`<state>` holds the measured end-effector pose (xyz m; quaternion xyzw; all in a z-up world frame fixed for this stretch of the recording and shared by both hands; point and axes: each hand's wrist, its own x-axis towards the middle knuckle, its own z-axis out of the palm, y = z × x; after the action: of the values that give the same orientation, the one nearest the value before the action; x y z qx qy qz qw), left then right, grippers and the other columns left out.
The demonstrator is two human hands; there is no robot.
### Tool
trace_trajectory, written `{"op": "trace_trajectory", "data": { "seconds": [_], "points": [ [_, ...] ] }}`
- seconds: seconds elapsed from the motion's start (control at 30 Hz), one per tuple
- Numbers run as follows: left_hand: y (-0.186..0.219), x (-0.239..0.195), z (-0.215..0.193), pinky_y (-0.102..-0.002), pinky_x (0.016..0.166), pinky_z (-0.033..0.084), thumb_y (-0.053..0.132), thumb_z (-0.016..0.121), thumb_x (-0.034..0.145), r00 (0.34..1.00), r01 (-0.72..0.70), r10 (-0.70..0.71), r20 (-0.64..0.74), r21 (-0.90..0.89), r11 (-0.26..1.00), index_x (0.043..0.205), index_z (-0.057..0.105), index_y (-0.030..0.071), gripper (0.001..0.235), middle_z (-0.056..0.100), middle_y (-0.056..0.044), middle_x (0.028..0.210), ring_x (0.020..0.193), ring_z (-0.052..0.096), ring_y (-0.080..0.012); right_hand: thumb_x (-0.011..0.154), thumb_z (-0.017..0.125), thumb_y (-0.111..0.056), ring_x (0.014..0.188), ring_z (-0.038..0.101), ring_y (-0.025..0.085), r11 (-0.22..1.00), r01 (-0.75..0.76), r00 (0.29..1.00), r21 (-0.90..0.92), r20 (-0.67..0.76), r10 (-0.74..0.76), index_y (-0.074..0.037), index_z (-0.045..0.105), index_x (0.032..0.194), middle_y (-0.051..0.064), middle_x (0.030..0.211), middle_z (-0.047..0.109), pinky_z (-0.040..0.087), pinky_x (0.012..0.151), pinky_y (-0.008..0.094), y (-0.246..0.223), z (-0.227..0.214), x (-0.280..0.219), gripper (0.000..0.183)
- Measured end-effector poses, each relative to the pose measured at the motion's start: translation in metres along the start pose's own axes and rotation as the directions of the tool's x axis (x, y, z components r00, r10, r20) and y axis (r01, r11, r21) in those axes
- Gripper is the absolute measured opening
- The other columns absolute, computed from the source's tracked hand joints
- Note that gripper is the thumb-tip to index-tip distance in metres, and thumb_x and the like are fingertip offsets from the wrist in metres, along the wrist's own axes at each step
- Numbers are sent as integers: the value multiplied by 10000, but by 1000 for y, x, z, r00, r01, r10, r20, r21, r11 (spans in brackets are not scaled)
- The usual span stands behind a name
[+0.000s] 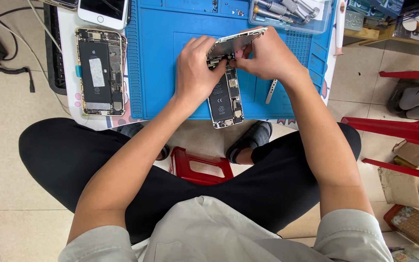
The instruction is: The person reassembles a white smartphone by connecting internal ribbon cables and aligning the screen to the chassis. They then close the device and wipe the screen with a white cloth.
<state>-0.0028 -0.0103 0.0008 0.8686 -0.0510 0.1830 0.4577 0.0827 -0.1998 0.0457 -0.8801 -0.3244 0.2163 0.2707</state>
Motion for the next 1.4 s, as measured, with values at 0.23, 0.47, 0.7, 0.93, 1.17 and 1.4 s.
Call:
{"op": "trace_trajectory", "data": {
  "seconds": [0.23,0.47,0.7,0.93,1.17,1.4],
  "points": [
    [-2,0,1,-404,602,437,41,823,782,1000,7,-7,-8,-3,1000,860,587,66,250,629,-63,824,750,536,-282,898,795,-92,655,525,144,1000,-5,1000,-29,-13,5,-129,614,789,4,704,584,394,599,336,-7,1,-2,214],
    [-3,0,1,-413,612,442,102,875,778,1000,18,-18,25,-3,1000,885,607,64,291,645,-65,844,759,548,-287,948,820,-114,650,569,181,997,42,999,-67,-12,-43,-121,602,768,16,686,612,406,610,365,-7,1,-1,282],
    [2,4,-1,-399,624,494,55,907,778,999,26,-26,22,2,1000,955,679,33,290,693,-73,905,801,592,-280,969,838,-100,720,586,183,991,120,992,-50,-20,-121,-126,629,795,23,756,610,417,631,358,3,-2,0,274],
    [0,-7,-1,-463,624,461,90,870,776,999,19,-19,41,8,1000,927,645,24,279,664,-113,878,817,600,-341,887,868,-134,709,642,160,998,-62,997,22,-47,63,-138,621,799,-14,734,667,456,629,352,-7,10,-3,262],
    [8,-1,16,-513,723,575,16,928,709,999,5,-4,35,-33,999,973,695,22,352,678,-158,872,874,684,-431,743,792,-243,774,758,409,967,-213,974,-137,-106,200,-139,785,715,131,704,755,607,709,511,3,3,-10,107],
    [9,-4,11,-508,736,583,-44,896,781,997,46,-42,69,-54,997,1026,724,-6,302,700,-180,918,910,688,-457,759,864,-321,647,747,337,968,-155,984,-199,-122,132,-155,775,668,81,646,727,636,610,458,17,11,0,209]
  ]
}}
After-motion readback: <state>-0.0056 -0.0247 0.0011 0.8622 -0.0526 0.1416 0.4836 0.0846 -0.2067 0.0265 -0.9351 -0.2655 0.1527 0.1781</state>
